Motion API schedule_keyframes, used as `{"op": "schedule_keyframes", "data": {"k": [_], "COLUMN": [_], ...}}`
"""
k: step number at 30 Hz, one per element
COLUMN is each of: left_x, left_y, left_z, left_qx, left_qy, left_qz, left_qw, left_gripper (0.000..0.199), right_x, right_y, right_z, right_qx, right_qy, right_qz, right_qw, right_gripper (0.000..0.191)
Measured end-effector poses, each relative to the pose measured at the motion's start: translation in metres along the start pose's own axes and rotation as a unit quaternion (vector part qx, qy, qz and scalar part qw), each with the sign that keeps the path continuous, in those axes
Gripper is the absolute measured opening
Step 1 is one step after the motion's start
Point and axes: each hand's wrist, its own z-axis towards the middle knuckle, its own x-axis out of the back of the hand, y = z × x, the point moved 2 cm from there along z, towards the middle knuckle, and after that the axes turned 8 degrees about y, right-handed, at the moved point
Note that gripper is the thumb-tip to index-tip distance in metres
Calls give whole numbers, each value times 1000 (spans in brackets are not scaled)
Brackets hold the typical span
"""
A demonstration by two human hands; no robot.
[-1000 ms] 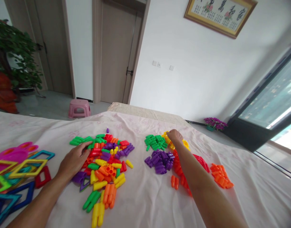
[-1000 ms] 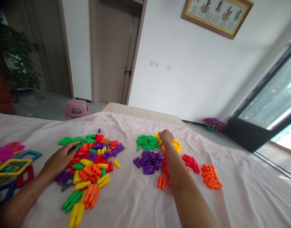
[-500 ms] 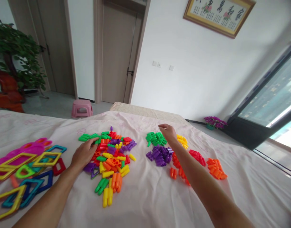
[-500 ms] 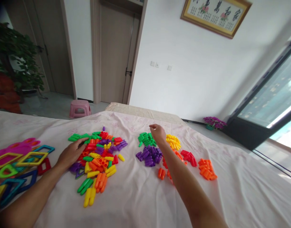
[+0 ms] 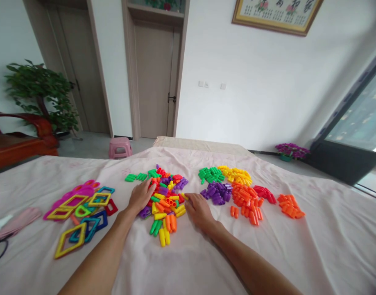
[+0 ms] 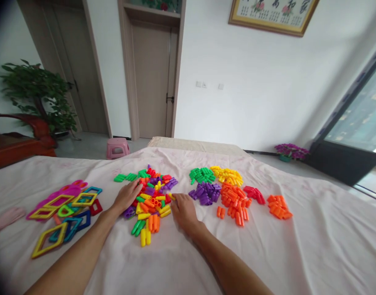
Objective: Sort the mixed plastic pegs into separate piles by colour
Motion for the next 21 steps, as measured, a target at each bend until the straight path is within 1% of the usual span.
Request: {"op": "schedule_keyframes", "data": {"k": [2, 4, 5, 6, 8, 10, 11, 14, 16, 18, 21], "left_x": [0, 1, 1, 2, 3, 1, 0, -4, -5, -4, 0], "left_y": [11, 19, 21, 21, 17, 9, 4, -7, -10, -11, -7], "left_z": [-5, -9, -10, -11, -11, -10, -9, -8, -9, -11, -14], "left_qx": [-6, -12, -12, -9, 8, 40, 57, 95, 103, 107, 104], "left_qy": [-24, -51, -53, -41, 11, 66, 81, 96, 99, 96, 83], "left_qz": [-85, -171, -202, -223, -242, -259, -277, -344, -361, -353, -322], "left_qw": [996, 984, 978, 974, 970, 963, 956, 929, 922, 925, 938], "left_gripper": [53, 57, 58, 58, 58, 57, 58, 64, 66, 63, 53], "right_x": [-2, -3, -3, -3, -2, -1, 0, 3, 5, 6, 6], "right_y": [1, 3, 5, 6, 7, 5, 4, -1, -3, -4, -3], "right_z": [-1, -1, -1, -1, -2, -3, -4, -5, -6, -6, -7], "right_qx": [-2, -15, -20, -24, -29, -29, -28, -24, -20, -13, -6], "right_qy": [6, 14, 18, 21, 27, 21, 15, -7, -14, -15, -11], "right_qz": [-8, -11, -11, -11, -14, -24, -31, -48, -58, -64, -65], "right_qw": [1000, 1000, 1000, 999, 999, 999, 999, 999, 998, 998, 998], "right_gripper": [32, 31, 32, 32, 32, 32, 32, 34, 35, 36, 36]}}
